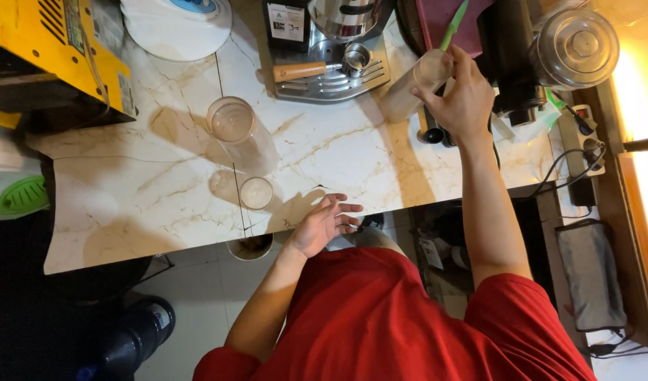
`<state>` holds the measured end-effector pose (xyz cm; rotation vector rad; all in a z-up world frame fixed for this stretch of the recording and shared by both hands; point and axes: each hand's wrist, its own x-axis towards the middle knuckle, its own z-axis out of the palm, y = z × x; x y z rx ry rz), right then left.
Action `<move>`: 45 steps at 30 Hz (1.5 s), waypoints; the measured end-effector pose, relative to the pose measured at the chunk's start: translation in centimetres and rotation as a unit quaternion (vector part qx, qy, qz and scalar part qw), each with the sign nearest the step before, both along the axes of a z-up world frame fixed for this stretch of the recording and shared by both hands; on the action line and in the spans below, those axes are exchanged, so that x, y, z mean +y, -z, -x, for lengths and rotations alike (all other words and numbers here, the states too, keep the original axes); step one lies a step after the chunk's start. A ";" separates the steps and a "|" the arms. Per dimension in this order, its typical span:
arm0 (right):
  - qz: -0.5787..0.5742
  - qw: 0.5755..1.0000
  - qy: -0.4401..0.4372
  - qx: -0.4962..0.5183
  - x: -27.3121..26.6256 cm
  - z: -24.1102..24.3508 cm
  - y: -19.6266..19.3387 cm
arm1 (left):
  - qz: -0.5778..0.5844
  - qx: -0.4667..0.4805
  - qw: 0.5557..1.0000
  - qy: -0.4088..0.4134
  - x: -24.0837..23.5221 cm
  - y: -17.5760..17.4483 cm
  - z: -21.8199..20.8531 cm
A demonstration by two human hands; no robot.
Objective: Wiping a clear glass clean using a napkin at a beverage preparation station.
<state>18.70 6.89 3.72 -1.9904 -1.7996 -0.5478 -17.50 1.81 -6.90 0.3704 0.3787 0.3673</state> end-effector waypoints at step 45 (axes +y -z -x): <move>0.163 0.647 -0.139 0.732 -7.5 10.8 10.7 | -0.303 0.295 0.842 -0.335 0.3 -0.6 -5.9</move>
